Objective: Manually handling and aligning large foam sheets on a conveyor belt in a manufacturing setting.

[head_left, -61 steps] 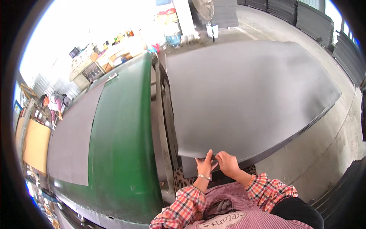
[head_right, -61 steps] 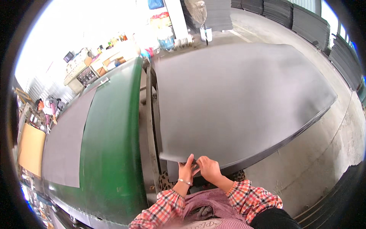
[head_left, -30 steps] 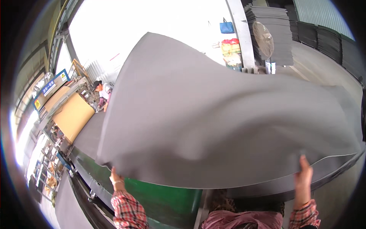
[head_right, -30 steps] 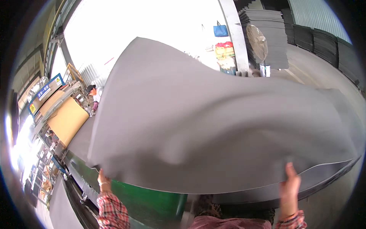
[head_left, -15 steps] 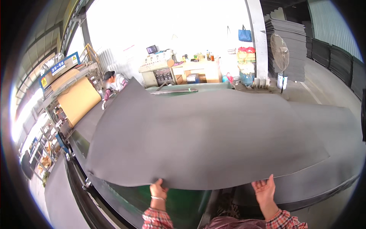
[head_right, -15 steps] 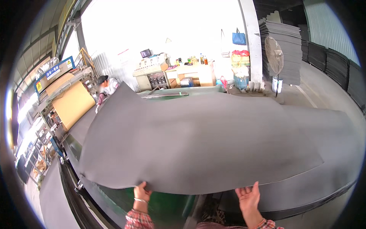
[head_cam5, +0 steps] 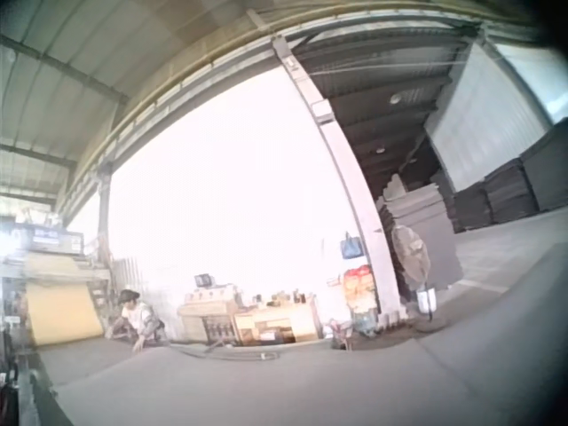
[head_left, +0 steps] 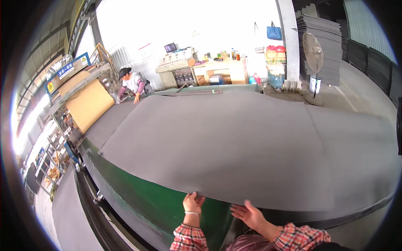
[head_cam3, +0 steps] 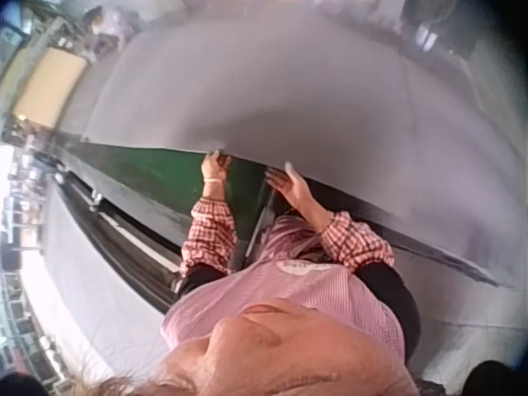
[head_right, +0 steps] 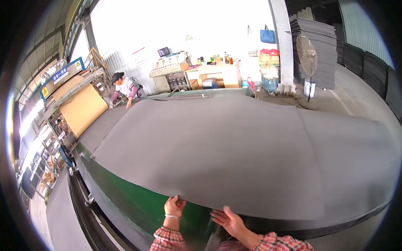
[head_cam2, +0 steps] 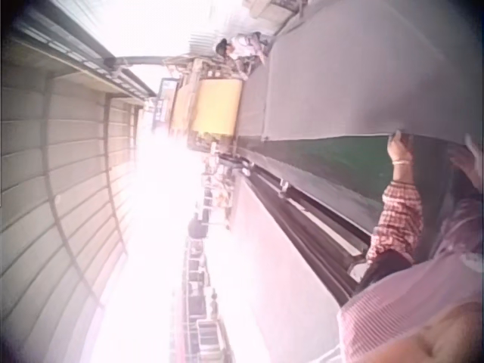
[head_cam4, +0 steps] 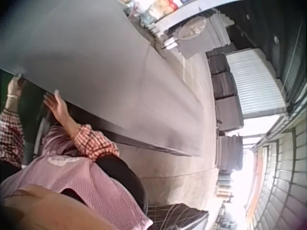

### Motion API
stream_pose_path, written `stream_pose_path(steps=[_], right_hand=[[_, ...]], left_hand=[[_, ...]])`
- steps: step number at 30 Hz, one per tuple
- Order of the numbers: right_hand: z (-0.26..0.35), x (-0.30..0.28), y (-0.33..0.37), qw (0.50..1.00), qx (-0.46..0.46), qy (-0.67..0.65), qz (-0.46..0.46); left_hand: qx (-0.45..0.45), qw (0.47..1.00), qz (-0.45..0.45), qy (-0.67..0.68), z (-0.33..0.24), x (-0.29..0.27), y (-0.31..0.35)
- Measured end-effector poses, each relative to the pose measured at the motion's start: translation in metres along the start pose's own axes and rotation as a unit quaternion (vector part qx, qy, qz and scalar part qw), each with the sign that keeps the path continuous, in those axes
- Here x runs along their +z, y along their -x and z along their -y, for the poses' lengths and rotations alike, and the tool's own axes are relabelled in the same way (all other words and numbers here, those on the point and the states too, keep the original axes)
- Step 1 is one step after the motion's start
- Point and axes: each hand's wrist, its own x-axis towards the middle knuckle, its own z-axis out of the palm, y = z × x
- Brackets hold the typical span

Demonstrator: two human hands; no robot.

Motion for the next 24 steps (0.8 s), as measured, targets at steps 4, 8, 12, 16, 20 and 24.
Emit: stream_pose_path(steps=[4,8,12,16,20,24], right_hand=[[0.032,-0.068,0.068,0.939,-0.155,-0.121,-0.283],[0.047,-0.089,0.096,0.939,-0.225,-0.061,-0.254],[0.041,-0.052,0.073,0.931,-0.225,0.109,-0.265],[0.04,-0.043,0.055,0.826,-0.135,0.532,-0.129],[0.058,-0.102,0.08,0.273,-0.135,0.951,0.043],[0.083,-0.158,0.112,0.181,-0.019,0.982,-0.059]], left_hand=[[-0.001,0.993,-0.112,-0.035,-0.016,-0.064,-0.06],[0.14,0.974,-0.157,-0.083,-0.038,-0.09,-0.071],[0.413,0.758,-0.306,-0.402,-0.005,-0.073,-0.048],[0.447,0.661,0.018,-0.603,0.022,-0.007,0.06],[0.368,0.518,0.031,-0.772,0.023,-0.04,0.042],[0.42,0.691,-0.036,-0.587,-0.007,-0.042,0.046]])
